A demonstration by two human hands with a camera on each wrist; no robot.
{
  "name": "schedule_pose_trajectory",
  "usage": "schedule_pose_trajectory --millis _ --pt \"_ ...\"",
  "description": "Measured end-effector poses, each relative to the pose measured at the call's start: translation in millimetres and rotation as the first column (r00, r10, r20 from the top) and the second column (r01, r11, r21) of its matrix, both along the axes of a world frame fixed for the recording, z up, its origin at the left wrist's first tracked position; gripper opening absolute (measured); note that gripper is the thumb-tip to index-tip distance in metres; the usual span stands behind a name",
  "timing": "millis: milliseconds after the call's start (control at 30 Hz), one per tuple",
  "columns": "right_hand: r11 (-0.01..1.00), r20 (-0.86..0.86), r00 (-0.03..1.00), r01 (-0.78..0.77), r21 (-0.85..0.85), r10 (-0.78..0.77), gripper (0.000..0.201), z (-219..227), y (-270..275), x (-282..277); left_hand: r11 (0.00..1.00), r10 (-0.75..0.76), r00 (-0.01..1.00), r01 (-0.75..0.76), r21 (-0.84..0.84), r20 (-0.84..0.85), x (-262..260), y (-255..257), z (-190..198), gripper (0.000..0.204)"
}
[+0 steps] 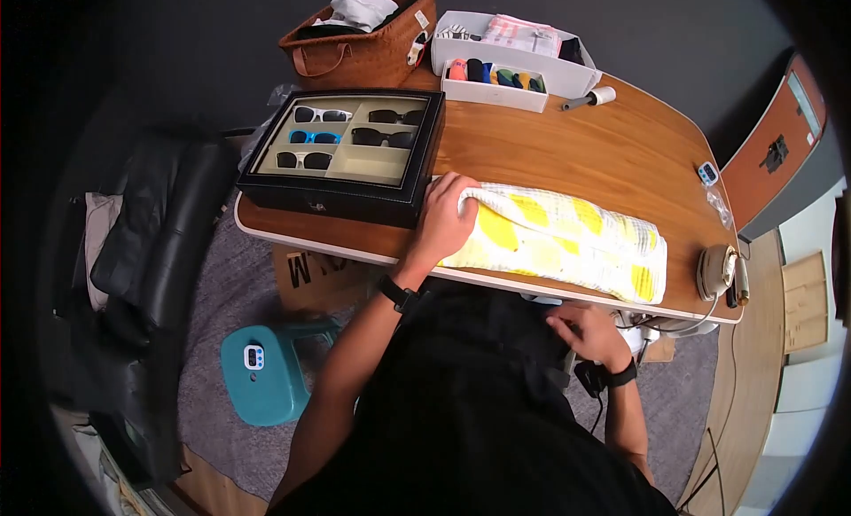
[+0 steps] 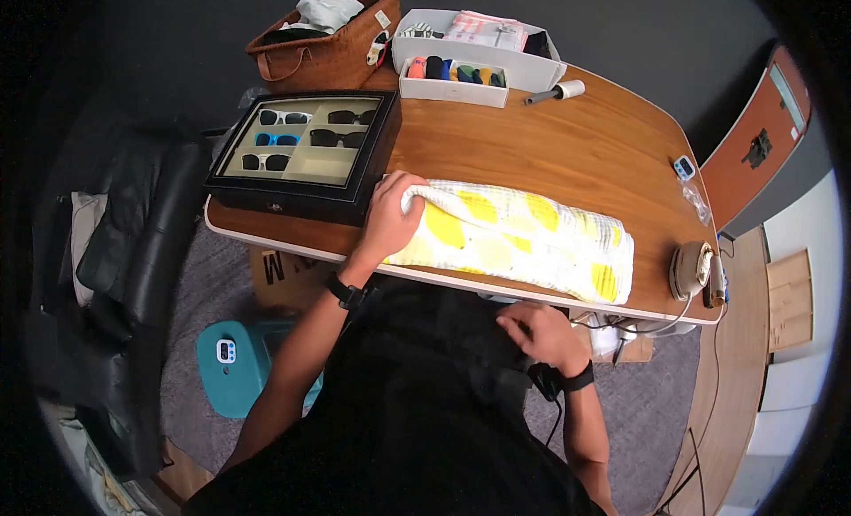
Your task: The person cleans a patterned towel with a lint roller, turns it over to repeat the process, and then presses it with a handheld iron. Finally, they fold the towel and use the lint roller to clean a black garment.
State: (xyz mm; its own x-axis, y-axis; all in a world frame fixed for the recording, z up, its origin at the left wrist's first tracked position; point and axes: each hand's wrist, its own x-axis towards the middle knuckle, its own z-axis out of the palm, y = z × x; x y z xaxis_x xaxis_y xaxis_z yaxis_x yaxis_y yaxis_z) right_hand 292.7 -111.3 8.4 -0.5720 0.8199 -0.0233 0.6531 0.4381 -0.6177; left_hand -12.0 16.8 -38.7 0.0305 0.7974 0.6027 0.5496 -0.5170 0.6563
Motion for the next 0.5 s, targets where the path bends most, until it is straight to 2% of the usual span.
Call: schedule_pose_trajectory --millis 67,100,167,200,233,300,333,400,467,500 --pt "0.999 0.133 0.991 0.026 0.044 -0.032 0.024 -52 13 22 1.0 0.0 1.0 0.0 -0.004 0.006 1 -2 0 0.017" --pt "0.998 0.139 0.99 0.027 0.05 -0.034 0.024 -75 17 29 1.0 0.006 1.0 -0.006 -0.01 0.011 1 -1 0 0.017" --pt "0.983 0.144 0.99 -0.018 0.183 -0.008 0.038 -122 22 39 1.0 0.002 1.0 -0.002 -0.002 0.01 1 -1 -1 0.017" --pt "0.994 0.255 0.967 -0.029 0.102 0.002 0.043 -139 27 43 1.0 -0.002 1.0 0.002 0.004 0.003 0 0 0 0.017" --pt "0.994 0.258 0.966 -0.03 0.105 0.002 0.043 -145 31 43 1.0 -0.001 1.0 0.001 0.007 0.005 0 0 0 0.017" --pt "0.951 0.115 0.993 -0.004 0.309 -0.034 0.044 -158 36 45 1.0 -0.004 1.0 0.004 0.012 0.0 1 -1 1 0.017" --pt "0.977 0.162 0.982 0.065 0.205 -0.1 0.042 -157 37 44 1.0 -0.007 1.0 0.007 0.014 0.004 0 -1 1 0.017" --pt "0.982 0.142 0.986 0.061 0.18 -0.087 0.037 -155 39 48 1.0 -0.004 1.0 0.004 0.025 0.001 0 -1 1 0.017" --pt "0.986 0.124 0.989 0.061 0.157 -0.08 0.033 -126 36 39 1.0 -0.01 1.0 0.01 0.027 0.003 1 0 0 0.017" --pt "0.999 0.306 0.952 0.031 -0.04 -0.018 0.028 -95 28 30 1.0 0.0 1.0 0.0 0.024 -0.001 1 0 0 0.017"
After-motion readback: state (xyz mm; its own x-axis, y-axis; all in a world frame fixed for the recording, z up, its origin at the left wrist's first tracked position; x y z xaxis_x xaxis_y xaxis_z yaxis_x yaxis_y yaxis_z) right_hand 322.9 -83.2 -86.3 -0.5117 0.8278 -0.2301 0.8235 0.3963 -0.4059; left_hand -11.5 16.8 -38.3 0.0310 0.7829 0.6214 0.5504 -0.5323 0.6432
